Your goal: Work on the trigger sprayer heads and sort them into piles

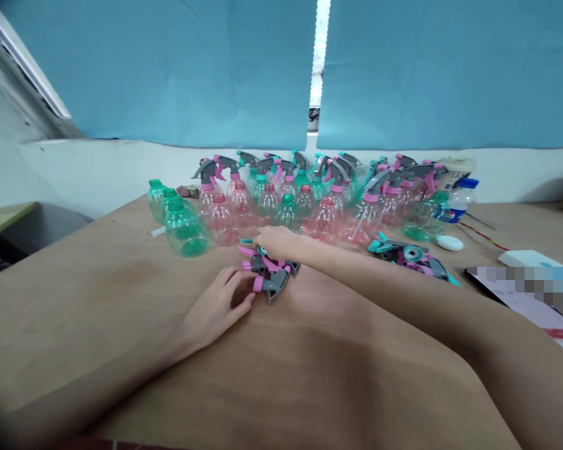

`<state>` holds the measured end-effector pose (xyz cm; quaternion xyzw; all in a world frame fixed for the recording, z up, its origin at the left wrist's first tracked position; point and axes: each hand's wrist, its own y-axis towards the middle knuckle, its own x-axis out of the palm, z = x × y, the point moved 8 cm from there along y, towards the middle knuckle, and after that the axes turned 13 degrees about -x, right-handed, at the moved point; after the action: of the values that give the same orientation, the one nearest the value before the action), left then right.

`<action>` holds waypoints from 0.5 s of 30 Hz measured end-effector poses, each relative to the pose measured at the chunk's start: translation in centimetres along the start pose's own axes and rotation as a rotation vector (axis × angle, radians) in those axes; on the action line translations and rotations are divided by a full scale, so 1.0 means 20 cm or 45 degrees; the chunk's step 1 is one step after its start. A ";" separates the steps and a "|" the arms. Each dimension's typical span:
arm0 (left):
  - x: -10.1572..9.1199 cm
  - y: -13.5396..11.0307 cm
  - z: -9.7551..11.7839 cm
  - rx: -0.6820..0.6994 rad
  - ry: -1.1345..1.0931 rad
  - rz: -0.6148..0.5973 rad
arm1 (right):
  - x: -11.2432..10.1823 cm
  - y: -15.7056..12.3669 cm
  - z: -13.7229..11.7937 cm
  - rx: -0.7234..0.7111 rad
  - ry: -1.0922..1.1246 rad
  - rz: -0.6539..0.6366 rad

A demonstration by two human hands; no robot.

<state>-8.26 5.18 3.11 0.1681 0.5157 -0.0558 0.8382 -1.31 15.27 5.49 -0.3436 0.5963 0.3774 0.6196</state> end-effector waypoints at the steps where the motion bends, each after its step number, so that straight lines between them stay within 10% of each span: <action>1: 0.00 0.00 0.00 0.001 -0.013 -0.006 | -0.01 0.00 0.01 -0.004 0.006 0.014; 8: -0.07 -0.03 0.04 -0.010 -0.117 0.040 | -0.19 -0.14 0.11 0.060 0.090 0.239; 15: -0.07 -0.03 0.15 -0.009 -0.219 0.027 | -0.26 -0.60 0.12 0.268 0.121 0.301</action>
<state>-6.66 3.43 5.46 0.1651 0.4401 -0.0593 0.8806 10.24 11.31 10.42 -0.2219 0.6974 0.3664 0.5746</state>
